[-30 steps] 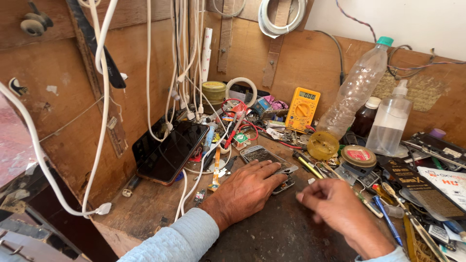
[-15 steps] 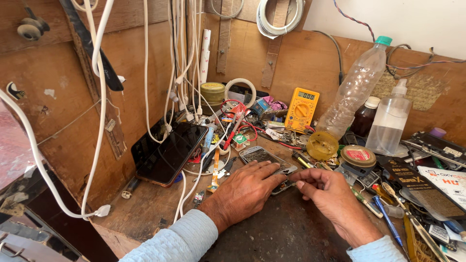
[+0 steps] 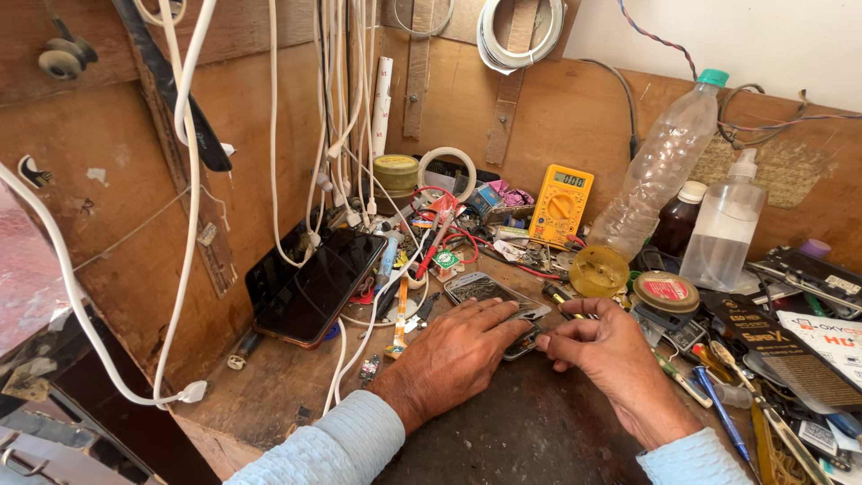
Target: The person applies adhesive to the back of a white smartphone and presses the back cover into place. They then use a screwdriver to tighten screws on the back of the device. The person handles the phone and tools directly without visible secondary objects.
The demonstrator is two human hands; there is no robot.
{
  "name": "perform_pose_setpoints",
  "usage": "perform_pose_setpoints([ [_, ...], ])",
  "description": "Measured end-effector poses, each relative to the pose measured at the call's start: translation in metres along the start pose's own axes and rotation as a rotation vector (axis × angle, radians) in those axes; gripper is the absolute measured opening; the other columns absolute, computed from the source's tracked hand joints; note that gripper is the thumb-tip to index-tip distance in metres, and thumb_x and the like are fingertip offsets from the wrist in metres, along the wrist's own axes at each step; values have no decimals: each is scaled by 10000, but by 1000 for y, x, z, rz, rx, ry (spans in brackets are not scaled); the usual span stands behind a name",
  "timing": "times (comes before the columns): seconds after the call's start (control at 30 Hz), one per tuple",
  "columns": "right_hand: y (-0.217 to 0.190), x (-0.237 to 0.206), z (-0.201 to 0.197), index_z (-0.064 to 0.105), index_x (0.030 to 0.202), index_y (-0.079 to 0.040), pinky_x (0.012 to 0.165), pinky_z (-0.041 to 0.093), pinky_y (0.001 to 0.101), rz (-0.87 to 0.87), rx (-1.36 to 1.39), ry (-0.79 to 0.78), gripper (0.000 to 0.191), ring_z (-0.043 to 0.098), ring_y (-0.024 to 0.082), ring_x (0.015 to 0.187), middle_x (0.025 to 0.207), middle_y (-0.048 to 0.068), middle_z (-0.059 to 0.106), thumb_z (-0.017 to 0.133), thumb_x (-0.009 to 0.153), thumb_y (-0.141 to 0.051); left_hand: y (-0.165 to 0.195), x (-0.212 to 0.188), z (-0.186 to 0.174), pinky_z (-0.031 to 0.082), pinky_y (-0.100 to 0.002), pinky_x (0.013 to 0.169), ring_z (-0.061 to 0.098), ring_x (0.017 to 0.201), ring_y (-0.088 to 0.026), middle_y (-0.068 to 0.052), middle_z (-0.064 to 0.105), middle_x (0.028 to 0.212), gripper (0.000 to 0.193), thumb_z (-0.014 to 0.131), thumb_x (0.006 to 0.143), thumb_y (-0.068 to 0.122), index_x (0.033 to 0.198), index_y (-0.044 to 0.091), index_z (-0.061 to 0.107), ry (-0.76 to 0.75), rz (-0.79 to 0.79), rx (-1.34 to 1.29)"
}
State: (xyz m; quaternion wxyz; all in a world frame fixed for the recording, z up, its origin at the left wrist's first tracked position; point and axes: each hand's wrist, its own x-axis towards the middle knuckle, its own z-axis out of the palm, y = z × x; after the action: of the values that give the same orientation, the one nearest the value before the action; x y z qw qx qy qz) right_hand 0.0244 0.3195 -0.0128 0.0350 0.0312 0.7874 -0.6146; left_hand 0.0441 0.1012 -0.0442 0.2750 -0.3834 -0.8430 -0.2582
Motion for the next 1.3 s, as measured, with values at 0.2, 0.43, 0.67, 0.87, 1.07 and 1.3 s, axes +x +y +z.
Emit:
perform_pose_setpoints([
  [0.2, 0, 3, 2, 490, 1302, 76, 603, 518, 296, -13, 29, -5, 638, 657, 189, 681, 803, 142, 719, 792, 740, 55, 1, 1, 1, 448, -509, 1098, 597, 1290, -368, -190, 642, 1352, 333, 622, 940, 78, 1270, 44, 643, -2, -11, -7],
  [0.43, 0, 3, 7, 491, 1312, 72, 602, 514, 290, -28, -19, -7, 653, 648, 184, 665, 783, 137, 728, 803, 739, 41, -1, 0, 1, 451, -506, 1103, 598, 1286, -369, -189, 644, 1346, 337, 623, 938, 81, 1273, 45, 642, 11, -4, -14],
  [0.67, 2, 3, 10, 496, 1321, 57, 600, 518, 290, -25, -74, -9, 657, 648, 182, 659, 772, 129, 726, 802, 740, 30, -1, 0, 2, 450, -512, 1098, 602, 1285, -371, -188, 644, 1348, 328, 632, 928, 85, 1253, 37, 649, 20, 14, 5],
  [0.87, 4, 2, 10, 504, 1310, 45, 597, 523, 288, -45, -100, -22, 621, 647, 171, 673, 799, 114, 718, 787, 758, 17, -1, -1, 3, 455, -508, 1101, 605, 1286, -370, -186, 648, 1346, 331, 632, 923, 80, 1251, 39, 652, 25, 20, 3],
  [1.07, 3, 2, 10, 525, 1293, 37, 595, 524, 288, -29, -132, -15, 594, 646, 162, 678, 809, 106, 717, 825, 785, -30, 1, 0, 2, 454, -511, 1096, 603, 1283, -374, -190, 644, 1350, 340, 628, 922, 69, 1260, 34, 647, 14, 8, -15],
  [1.3, 9, 1, 13, 515, 1277, 32, 578, 536, 293, -99, -169, 19, 581, 663, 167, 663, 796, 119, 730, 793, 768, 6, 2, 0, 3, 452, -513, 1094, 603, 1282, -375, -189, 642, 1350, 348, 634, 912, 67, 1258, 33, 648, 12, 11, 0],
])
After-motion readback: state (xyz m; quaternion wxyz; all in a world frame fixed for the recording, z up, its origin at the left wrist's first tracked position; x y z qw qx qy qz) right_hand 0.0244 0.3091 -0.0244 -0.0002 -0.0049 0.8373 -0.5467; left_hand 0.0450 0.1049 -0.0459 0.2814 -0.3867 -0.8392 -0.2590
